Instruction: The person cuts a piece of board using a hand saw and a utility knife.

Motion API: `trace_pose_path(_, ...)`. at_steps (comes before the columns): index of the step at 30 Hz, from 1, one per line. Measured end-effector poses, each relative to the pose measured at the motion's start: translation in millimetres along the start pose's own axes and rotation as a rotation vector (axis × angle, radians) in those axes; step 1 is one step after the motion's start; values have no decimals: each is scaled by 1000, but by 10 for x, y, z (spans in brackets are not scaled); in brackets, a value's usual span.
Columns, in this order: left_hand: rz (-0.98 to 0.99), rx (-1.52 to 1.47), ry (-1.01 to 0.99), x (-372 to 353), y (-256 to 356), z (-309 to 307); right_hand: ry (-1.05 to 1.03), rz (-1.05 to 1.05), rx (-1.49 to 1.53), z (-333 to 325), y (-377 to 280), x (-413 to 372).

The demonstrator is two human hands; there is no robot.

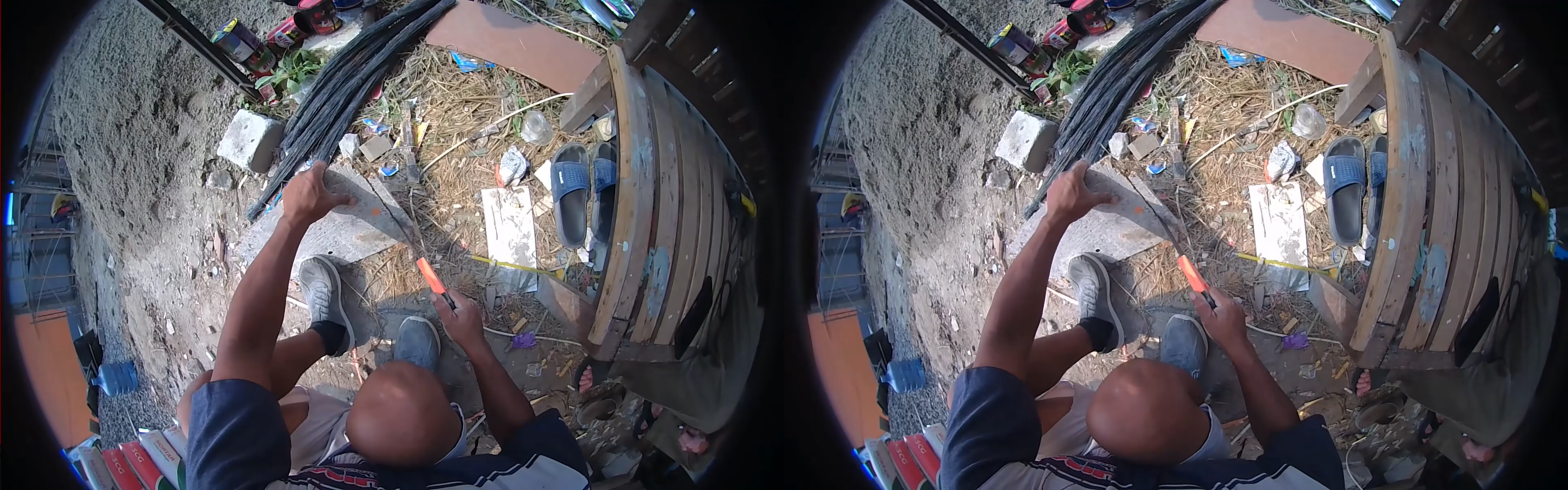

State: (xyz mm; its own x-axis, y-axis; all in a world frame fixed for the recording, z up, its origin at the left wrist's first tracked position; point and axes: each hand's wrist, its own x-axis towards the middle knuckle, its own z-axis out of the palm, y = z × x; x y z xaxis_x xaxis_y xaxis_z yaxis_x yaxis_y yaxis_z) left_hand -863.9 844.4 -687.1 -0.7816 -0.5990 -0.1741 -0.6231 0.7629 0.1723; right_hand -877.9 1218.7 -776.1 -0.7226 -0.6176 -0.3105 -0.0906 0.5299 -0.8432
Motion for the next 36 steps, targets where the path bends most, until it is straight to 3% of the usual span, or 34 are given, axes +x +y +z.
trace_pose_path(2, -16, 104, 35, -63, -120, -124, -20, 32, 57, 89, -70, 155)
trace_pose_path(4, -126, 77, 80, -157, -270, -285, 9, -90, 15, 166, -184, 280)
trace_pose_path(8, -66, 131, 146, -183, -400, -345, 93, -164, -42, 438, -91, 520)
trace_pose_path(10, -37, 97, 158, -167, -368, -322, 34, -148, -35, 416, -23, 590)
trace_pose_path(13, -175, 136, 169, -217, -184, -260, -41, -80, -63, 292, -124, 576)
trace_pose_path(18, -178, 146, 219, -234, -198, -192, -125, 8, -89, -122, -685, 349)
trace_pose_path(25, -150, 105, 237, -273, -154, -179, -113, 7, -81, -494, -198, -202)
trace_pose_path(28, -108, 83, 278, -321, -120, -158, -99, 0, -6, -27, -249, 391)
trace_pose_path(29, -97, 81, 279, -349, -134, -159, -22, -81, -118, 220, -161, 620)
trace_pose_path(33, -173, 111, 278, -297, -295, -212, -21, -156, -50, 37, -258, 519)
trace_pose_path(36, -171, 120, 280, -248, -320, -206, -54, -63, -110, -385, 7, 4)
